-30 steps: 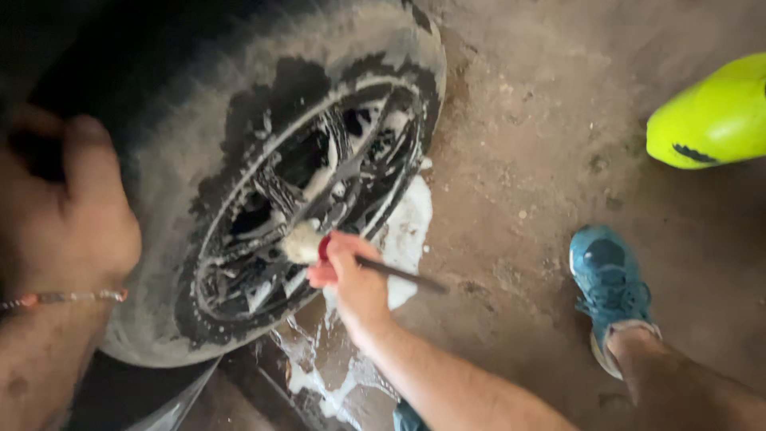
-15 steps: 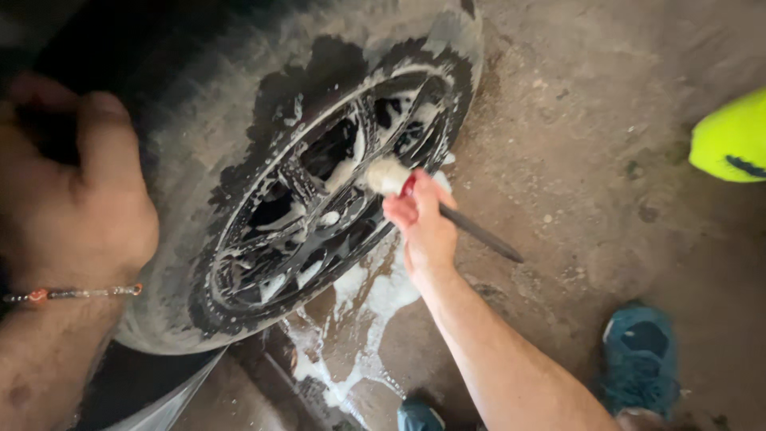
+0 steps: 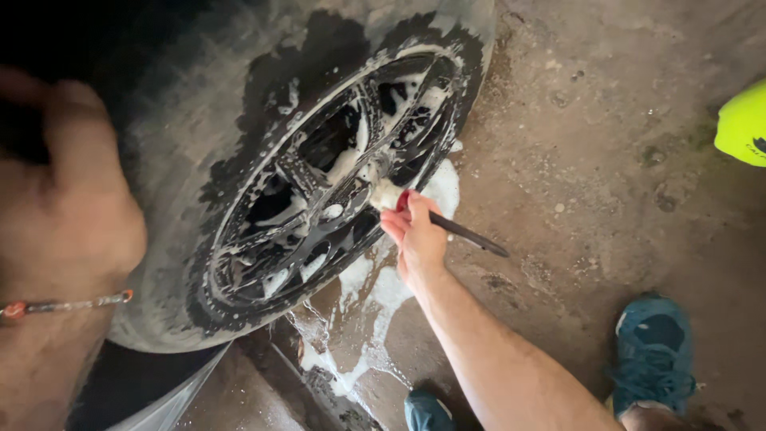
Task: The person scrubs the rim and tire of a car wheel using a brush and soapy water. They systematically clean the spokes and the outer edge of the wheel while holding the tire with their left hand.
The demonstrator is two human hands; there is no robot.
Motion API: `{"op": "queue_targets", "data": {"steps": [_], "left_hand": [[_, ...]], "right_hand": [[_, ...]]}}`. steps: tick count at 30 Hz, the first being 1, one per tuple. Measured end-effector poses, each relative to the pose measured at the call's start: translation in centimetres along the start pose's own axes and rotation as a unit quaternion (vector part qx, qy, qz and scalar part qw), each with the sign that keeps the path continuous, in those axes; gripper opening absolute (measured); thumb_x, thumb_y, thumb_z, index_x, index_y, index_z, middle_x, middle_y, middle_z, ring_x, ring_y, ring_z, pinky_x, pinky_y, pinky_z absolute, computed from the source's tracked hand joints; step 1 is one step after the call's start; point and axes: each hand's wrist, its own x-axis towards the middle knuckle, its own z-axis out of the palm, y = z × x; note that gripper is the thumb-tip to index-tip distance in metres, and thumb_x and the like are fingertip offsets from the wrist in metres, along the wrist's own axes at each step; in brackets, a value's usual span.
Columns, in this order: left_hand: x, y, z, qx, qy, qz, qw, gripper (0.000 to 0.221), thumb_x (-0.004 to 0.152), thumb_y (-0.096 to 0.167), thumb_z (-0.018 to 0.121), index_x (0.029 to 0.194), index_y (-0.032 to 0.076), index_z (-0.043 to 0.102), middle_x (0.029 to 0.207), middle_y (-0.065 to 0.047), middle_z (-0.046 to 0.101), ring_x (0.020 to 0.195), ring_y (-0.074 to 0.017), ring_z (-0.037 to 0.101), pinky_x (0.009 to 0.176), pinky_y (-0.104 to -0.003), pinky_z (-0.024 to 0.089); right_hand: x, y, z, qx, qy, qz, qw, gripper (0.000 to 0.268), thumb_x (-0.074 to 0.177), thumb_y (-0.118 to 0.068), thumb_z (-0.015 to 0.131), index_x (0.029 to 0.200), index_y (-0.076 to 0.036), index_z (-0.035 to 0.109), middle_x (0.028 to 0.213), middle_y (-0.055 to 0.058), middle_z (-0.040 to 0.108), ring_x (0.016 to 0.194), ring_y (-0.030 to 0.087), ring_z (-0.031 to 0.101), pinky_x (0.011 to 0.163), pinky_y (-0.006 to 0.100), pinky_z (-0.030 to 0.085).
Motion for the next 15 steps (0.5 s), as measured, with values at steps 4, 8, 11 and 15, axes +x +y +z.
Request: {"op": "queue_targets", "data": {"steps": [4,8,11,15], "left_hand": [[0.4,-0.6,0.8,-0.065,-0.006,-0.021,0.998,0.02,0.148,0.003,0.062,0.141,-0.016,0.062,0.128,-0.029,0.066,0.118,-0.042,0.068,0.107,-0.048,0.051],[0.1,-1.1,0.9,-0.051,0.006,-0.001,0.999,0.02,0.146,0.004,0.064,0.141,-0.016,0.062,0.129,-0.03,0.065,0.121,-0.0435,0.066,0.11,-0.049,0.049],[0.4,-1.0,1.0,-0.063,0.007,-0.006,0.998,0.019,0.145,0.003,0.065,0.138,-0.014,0.062,0.127,-0.027,0.062,0.118,-0.041,0.064,0.109,-0.048,0.048],[0.3,-1.7,1.8,-0.071,0.02,0.002,0.997,0.019,0.144,0.004,0.065,0.139,-0.015,0.062,0.126,-0.028,0.063,0.117,-0.0412,0.064,0.108,-0.049,0.049]], "right_hand": [[1.5,0.2,-0.5,0.05,0.002,-0.042,0.998,0.038,0.108,-0.017,0.063,0.141,-0.001,0.069,0.111,0.023,0.076,0.081,0.025,0.076,0.082,0.033,0.067],[0.0,2.2,-1.9,0.053,-0.051,0.007,0.997,0.038,0.111,-0.015,0.057,0.141,0.007,0.061,0.129,0.033,0.071,0.087,0.027,0.075,0.081,0.032,0.068],[-1.0,1.8,-2.2,-0.011,-0.087,0.031,0.996,0.04,0.113,-0.015,0.05,0.142,0.011,0.058,0.132,0.033,0.069,0.088,0.027,0.071,0.078,0.032,0.065],[4.4,3.9,-3.1,0.139,-0.04,0.032,0.989,0.027,0.111,-0.025,0.065,0.131,-0.006,0.069,0.097,0.017,0.073,0.096,0.027,0.078,0.1,0.038,0.066]]}}
